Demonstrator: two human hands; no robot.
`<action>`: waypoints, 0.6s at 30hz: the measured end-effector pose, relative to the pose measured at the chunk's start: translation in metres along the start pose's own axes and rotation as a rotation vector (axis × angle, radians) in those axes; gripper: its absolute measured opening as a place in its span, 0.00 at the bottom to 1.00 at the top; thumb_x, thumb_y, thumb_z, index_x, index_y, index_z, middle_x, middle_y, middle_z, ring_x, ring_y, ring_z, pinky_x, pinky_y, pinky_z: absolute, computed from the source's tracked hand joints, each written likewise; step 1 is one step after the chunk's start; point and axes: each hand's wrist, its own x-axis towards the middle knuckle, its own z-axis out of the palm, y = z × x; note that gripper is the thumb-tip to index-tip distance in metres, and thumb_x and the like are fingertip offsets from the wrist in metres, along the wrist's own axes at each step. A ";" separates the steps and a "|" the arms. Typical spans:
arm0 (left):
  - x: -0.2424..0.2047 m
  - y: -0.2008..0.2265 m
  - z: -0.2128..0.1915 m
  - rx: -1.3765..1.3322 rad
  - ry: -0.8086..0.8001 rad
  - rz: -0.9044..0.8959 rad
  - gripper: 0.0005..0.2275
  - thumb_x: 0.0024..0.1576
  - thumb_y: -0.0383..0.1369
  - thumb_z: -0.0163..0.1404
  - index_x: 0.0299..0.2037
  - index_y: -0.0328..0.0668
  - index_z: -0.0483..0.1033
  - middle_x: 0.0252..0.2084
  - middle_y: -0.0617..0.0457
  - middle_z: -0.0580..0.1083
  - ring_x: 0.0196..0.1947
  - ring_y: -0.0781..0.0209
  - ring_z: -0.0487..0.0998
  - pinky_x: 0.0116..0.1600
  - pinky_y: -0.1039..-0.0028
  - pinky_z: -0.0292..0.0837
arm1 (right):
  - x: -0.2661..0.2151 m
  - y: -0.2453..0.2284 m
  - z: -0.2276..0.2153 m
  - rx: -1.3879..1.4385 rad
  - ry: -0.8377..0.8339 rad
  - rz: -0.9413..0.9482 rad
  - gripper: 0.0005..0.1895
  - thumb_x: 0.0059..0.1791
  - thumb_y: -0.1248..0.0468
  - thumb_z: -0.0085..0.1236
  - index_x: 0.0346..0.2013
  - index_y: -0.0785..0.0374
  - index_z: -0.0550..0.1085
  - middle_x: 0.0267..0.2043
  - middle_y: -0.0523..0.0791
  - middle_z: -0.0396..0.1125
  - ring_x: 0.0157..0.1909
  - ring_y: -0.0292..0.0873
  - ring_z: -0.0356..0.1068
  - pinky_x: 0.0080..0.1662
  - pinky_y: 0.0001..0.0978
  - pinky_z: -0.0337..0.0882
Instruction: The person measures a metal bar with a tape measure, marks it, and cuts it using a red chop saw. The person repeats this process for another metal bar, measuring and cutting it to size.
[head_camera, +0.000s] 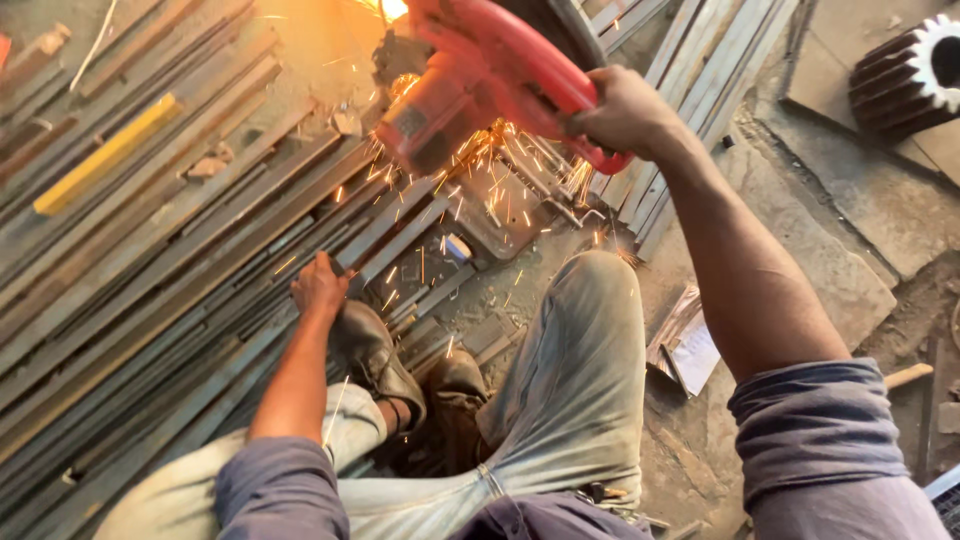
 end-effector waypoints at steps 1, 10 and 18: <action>0.000 0.001 0.000 0.038 -0.012 0.021 0.24 0.53 0.52 0.59 0.49 0.43 0.73 0.46 0.41 0.79 0.47 0.38 0.80 0.51 0.47 0.72 | -0.002 -0.001 0.000 0.019 -0.015 0.003 0.22 0.39 0.60 0.66 0.47 0.62 0.80 0.37 0.48 0.77 0.37 0.41 0.76 0.45 0.37 0.75; 0.023 -0.007 -0.008 -0.095 -0.304 -0.007 0.28 0.51 0.54 0.61 0.53 0.42 0.75 0.50 0.38 0.79 0.52 0.38 0.79 0.54 0.52 0.74 | 0.003 0.003 0.003 -0.028 0.010 -0.027 0.25 0.39 0.57 0.68 0.49 0.62 0.79 0.40 0.51 0.77 0.41 0.47 0.77 0.49 0.41 0.73; 0.045 -0.001 -0.033 -0.130 -0.443 0.062 0.37 0.43 0.52 0.67 0.64 0.51 0.73 0.59 0.45 0.76 0.61 0.45 0.76 0.64 0.59 0.69 | 0.005 -0.001 0.001 -0.010 0.009 0.013 0.26 0.39 0.56 0.69 0.49 0.61 0.79 0.40 0.51 0.77 0.42 0.48 0.78 0.49 0.41 0.74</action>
